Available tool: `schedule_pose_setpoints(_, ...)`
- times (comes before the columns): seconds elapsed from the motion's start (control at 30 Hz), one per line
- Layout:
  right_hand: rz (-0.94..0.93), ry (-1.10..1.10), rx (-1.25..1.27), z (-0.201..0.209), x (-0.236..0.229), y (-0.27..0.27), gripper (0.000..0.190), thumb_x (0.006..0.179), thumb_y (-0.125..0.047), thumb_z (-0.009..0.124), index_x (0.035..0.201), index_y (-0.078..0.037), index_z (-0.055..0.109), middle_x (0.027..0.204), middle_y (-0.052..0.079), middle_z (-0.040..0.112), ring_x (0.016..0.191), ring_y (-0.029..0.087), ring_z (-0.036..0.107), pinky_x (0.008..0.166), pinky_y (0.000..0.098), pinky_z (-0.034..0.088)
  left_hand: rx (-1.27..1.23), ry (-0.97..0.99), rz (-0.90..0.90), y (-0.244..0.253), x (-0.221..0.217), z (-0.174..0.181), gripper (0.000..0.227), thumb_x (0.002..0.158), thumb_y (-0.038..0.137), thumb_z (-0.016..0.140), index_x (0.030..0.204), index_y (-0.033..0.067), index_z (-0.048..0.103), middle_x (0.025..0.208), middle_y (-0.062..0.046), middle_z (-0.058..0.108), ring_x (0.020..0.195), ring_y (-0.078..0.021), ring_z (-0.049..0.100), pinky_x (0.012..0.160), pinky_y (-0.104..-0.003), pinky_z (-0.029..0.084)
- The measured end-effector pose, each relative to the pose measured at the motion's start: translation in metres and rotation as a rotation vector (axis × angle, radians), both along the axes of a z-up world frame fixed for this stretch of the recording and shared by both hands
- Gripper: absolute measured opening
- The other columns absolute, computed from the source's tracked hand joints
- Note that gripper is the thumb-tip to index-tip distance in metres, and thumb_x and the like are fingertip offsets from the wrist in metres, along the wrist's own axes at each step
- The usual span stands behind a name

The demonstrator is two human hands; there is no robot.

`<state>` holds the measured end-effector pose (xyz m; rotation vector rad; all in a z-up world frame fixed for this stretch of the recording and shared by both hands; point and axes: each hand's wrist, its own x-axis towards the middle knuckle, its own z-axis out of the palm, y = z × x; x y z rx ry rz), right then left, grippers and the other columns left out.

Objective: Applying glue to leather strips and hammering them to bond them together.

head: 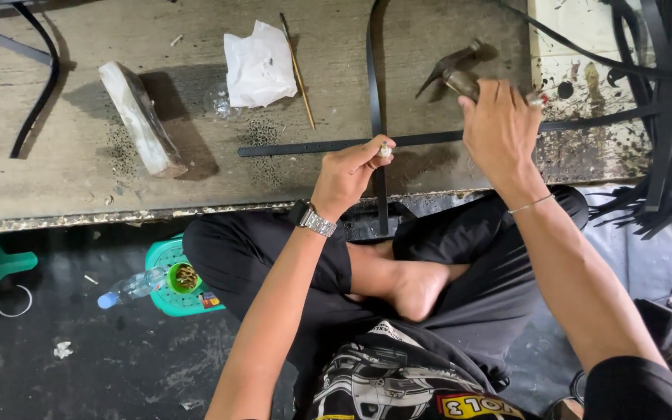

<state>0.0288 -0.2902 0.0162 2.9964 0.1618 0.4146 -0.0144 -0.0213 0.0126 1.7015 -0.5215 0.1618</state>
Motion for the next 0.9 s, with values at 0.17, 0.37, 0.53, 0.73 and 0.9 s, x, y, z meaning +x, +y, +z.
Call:
schedule_pose_setpoints(0.17,0.114,0.109,0.615,0.049,-0.039,0.012,0.038,0.108,-0.038,0.068,0.115,-0.001,0.063,0.072,0.017,0.061,0.066,0.043,0.066,0.056,0.0503,0.044,-0.053,-0.137,0.075,-0.005,0.001,-0.007,0.032,0.095,0.0,0.075,0.125,0.0101,0.074,0.09,-0.017,0.078,0.085,-0.0284,0.078,0.07,-0.032,0.062)
schedule_pose_setpoints(0.37,0.207,0.235,0.669,0.114,-0.087,0.055,0.041,0.106,-0.044,0.055,0.125,-0.008,0.061,0.063,0.015,0.062,0.057,0.037,0.065,0.049,0.0441,0.048,0.0,-0.122,0.053,-0.003,0.003,-0.016,0.035,0.094,0.001,0.075,0.128,0.0097,0.072,0.094,-0.018,0.078,0.081,-0.027,0.079,0.069,-0.032,0.063)
schedule_pose_setpoints(0.53,0.244,0.179,0.623,0.127,-0.095,0.056,0.037,0.101,-0.035,0.067,0.12,-0.003,0.065,0.067,0.021,0.065,0.066,0.048,0.067,0.048,0.0509,0.048,0.035,-0.129,0.077,-0.006,0.004,-0.023,0.04,0.096,0.002,0.073,0.134,0.0139,0.07,0.082,-0.012,0.078,0.071,-0.0182,0.077,0.063,-0.03,0.061)
schedule_pose_setpoints(0.73,0.194,0.246,0.489,0.142,-0.099,0.074,0.033,0.108,-0.028,0.056,0.11,0.004,0.062,0.07,0.024,0.064,0.061,0.05,0.067,0.049,0.0528,0.052,0.103,-0.177,0.091,-0.005,0.005,-0.024,0.037,0.097,0.007,0.073,0.132,0.0173,0.071,0.077,-0.01,0.077,0.067,-0.0198,0.076,0.059,-0.028,0.059)
schedule_pose_setpoints(0.9,0.057,0.209,0.692,0.104,-0.095,0.051,0.042,0.108,-0.049,0.05,0.128,-0.014,0.06,0.074,0.022,0.067,0.075,0.05,0.068,0.066,0.0566,0.051,0.115,-0.205,0.098,-0.005,0.004,-0.009,0.036,0.095,0.004,0.075,0.128,0.0165,0.072,0.083,-0.012,0.078,0.076,-0.0234,0.078,0.07,-0.031,0.063)
